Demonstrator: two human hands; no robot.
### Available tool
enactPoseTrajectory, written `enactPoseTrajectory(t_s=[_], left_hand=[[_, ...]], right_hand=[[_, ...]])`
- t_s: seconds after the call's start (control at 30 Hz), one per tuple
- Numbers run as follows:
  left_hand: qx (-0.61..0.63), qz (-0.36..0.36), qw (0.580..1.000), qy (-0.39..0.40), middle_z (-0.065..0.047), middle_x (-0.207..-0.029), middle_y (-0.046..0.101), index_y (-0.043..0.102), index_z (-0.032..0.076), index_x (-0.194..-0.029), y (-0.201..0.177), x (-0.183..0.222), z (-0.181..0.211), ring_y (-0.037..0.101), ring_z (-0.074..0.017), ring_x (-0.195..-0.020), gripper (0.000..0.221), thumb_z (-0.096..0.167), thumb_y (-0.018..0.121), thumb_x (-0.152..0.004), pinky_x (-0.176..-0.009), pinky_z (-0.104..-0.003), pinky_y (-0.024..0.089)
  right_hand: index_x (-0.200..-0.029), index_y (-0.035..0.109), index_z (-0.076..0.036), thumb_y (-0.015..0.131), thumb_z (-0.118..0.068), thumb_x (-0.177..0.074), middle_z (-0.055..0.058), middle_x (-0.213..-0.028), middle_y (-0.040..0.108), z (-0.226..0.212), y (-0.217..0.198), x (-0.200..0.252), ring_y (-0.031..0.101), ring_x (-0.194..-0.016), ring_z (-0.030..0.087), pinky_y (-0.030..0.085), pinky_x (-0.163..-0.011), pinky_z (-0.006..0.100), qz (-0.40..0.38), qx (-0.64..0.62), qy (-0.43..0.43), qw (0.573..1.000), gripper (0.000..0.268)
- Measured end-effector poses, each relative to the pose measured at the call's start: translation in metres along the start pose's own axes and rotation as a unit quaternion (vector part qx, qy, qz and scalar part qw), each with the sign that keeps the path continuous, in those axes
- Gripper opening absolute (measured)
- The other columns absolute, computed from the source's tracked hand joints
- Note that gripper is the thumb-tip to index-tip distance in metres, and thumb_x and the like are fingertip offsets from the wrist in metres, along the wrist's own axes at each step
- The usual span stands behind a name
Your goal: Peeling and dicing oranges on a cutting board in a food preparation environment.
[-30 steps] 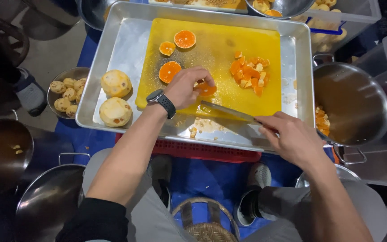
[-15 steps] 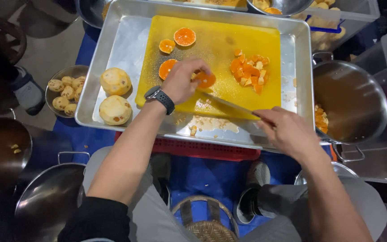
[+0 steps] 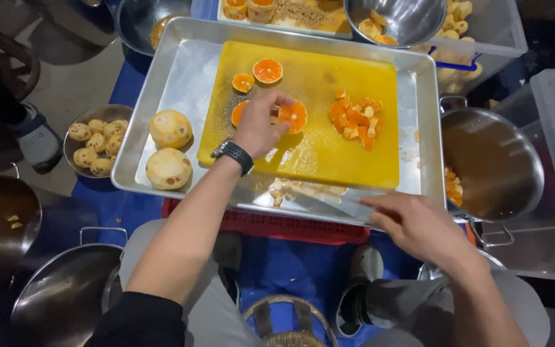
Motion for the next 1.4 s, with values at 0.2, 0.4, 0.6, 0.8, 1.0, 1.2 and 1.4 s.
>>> enactPoseTrajectory(t_s=[0.2, 0.4, 0.6, 0.8, 1.0, 1.2, 1.4], left_hand=[[-0.035, -0.013, 0.996, -0.076, -0.009, -0.121, 0.062, 0.067, 0.016, -0.111, 0.025, -0.004, -0.008, 0.069, -0.0216, -0.102, 0.035, -0.003, 0.078, -0.083, -0.088, -0.03, 0.064], [-0.023, 0.019, 0.996, -0.081, -0.02, -0.121, 0.055, 0.068, 0.004, -0.119, 0.011, -0.005, -0.001, 0.066, -0.0417, -0.116, 0.037, -0.009, 0.076, -0.085, -0.097, -0.039, 0.061], [0.014, 0.052, 0.995, -0.079, -0.016, -0.122, 0.053, 0.066, 0.009, -0.122, 0.009, -0.006, -0.008, 0.067, -0.0367, -0.116, 0.039, -0.008, 0.073, -0.087, -0.096, -0.037, 0.061], [-0.031, 0.014, 0.998, -0.052, -0.021, -0.119, 0.056, 0.068, 0.003, -0.12, 0.038, 0.002, -0.025, 0.068, -0.0451, -0.111, 0.038, -0.006, 0.077, -0.084, -0.09, -0.042, 0.064], [-0.283, -0.011, 0.957, 0.067, -0.011, -0.119, 0.056, 0.072, 0.011, -0.118, 0.04, 0.014, -0.018, 0.058, -0.038, -0.121, 0.028, 0.019, 0.079, -0.091, -0.099, -0.044, 0.056], [-0.313, -0.025, 0.947, 0.073, -0.009, -0.12, 0.061, 0.072, 0.016, -0.119, 0.05, 0.006, -0.053, 0.061, -0.0331, -0.119, 0.025, 0.028, 0.075, -0.098, -0.098, -0.04, 0.057], [-0.27, -0.012, 0.959, 0.091, -0.006, -0.119, 0.062, 0.073, 0.018, -0.116, 0.052, 0.002, -0.072, 0.067, -0.0304, -0.109, 0.022, 0.03, 0.073, -0.098, -0.096, -0.038, 0.058]], right_hand=[[-0.14, 0.063, -0.023, 0.055, -0.04, -0.098, 0.0, -0.141, 0.066, 0.026, 0.006, -0.003, 0.066, -0.121, 0.024, 0.059, -0.097, 0.046, 0.033, -0.055, 0.144, 0.987, 0.046], [-0.131, 0.071, -0.027, 0.057, -0.043, -0.1, 0.01, -0.107, 0.079, 0.011, 0.024, -0.021, 0.075, -0.105, 0.033, 0.058, -0.092, 0.046, 0.089, -0.011, 0.067, 0.994, 0.038], [-0.132, 0.072, -0.023, 0.057, -0.026, -0.099, 0.015, -0.111, 0.08, -0.007, 0.006, 0.007, 0.075, -0.107, 0.036, 0.059, -0.096, 0.049, 0.007, -0.024, 0.008, 1.0, 0.037], [-0.138, 0.065, -0.013, 0.052, -0.035, -0.103, 0.02, -0.115, 0.076, 0.023, 0.027, -0.014, 0.071, -0.11, 0.041, 0.057, -0.095, 0.054, 0.1, -0.07, 0.045, 0.992, 0.044], [-0.141, 0.061, -0.012, 0.046, -0.031, -0.106, 0.018, -0.117, 0.074, 0.005, 0.041, -0.049, 0.069, -0.114, 0.039, 0.055, -0.096, 0.053, 0.123, -0.125, -0.003, 0.984, 0.042], [-0.141, 0.059, -0.009, 0.042, -0.034, -0.108, 0.02, -0.115, 0.073, -0.009, 0.043, -0.057, 0.07, -0.114, 0.038, 0.057, -0.093, 0.053, 0.11, -0.131, -0.001, 0.985, 0.045], [-0.138, 0.06, 0.003, 0.043, -0.021, -0.107, 0.031, -0.115, 0.071, -0.027, 0.03, -0.054, 0.066, -0.115, 0.049, 0.054, -0.095, 0.06, 0.114, -0.146, -0.031, 0.982, 0.042]])
Point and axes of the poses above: each hand's wrist, its own x-axis away from the middle knuckle, its own y-axis out of the palm, z = x × y, the point moved 2 cm from there along -x, towards the middle knuckle
